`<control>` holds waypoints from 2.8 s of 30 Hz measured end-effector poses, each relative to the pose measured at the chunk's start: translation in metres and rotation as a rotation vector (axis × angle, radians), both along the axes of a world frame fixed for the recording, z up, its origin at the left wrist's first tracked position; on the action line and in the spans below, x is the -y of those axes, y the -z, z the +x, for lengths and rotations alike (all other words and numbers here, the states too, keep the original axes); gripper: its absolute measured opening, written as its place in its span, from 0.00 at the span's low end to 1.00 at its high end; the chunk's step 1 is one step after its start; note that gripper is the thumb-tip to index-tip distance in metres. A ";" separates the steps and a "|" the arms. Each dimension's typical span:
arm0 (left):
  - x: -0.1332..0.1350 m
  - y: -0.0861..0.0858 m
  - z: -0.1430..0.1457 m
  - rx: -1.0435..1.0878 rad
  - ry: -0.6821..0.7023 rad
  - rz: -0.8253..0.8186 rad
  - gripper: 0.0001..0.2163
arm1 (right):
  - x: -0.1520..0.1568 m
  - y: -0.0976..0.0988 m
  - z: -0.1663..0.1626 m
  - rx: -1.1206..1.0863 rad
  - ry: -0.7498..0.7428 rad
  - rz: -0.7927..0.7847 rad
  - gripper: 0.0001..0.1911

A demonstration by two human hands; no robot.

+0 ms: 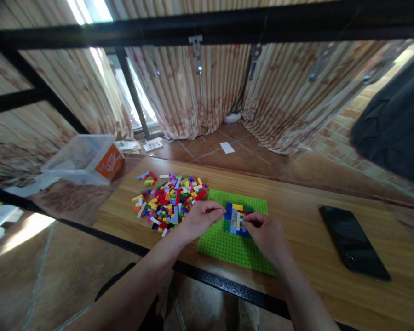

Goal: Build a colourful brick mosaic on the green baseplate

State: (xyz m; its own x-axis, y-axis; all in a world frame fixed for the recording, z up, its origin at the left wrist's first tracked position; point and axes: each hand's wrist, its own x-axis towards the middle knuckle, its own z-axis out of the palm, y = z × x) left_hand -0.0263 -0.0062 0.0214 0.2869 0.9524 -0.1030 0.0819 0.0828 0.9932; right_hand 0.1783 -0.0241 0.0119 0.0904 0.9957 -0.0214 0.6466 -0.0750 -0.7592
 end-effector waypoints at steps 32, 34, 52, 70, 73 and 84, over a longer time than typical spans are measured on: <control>-0.026 -0.031 -0.084 0.200 -0.532 0.037 0.06 | 0.012 0.004 -0.126 0.317 -0.268 0.446 0.13; -0.026 -0.030 -0.084 0.190 -0.524 0.021 0.06 | 0.005 0.007 -0.123 0.344 -0.294 0.460 0.14; -0.021 -0.028 -0.077 0.058 -0.422 0.030 0.08 | 0.001 0.010 -0.131 0.300 -0.398 0.436 0.17; -0.023 -0.024 -0.073 -0.021 -0.385 0.049 0.12 | 0.003 0.000 -0.129 0.409 -0.491 0.315 0.10; -0.024 -0.025 -0.072 -0.021 -0.377 0.050 0.13 | 0.005 -0.003 -0.129 0.388 -0.493 0.335 0.08; -0.022 -0.024 -0.066 -0.134 -0.346 0.065 0.12 | 0.010 -0.024 -0.060 0.181 -0.016 0.321 0.12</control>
State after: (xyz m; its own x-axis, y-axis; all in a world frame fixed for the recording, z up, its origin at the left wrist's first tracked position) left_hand -0.0919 0.0156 0.0451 -0.0653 0.9964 -0.0541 0.1899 0.0657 0.9796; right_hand 0.1179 -0.0343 0.0360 0.0490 0.9504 0.3072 0.7716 0.1593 -0.6159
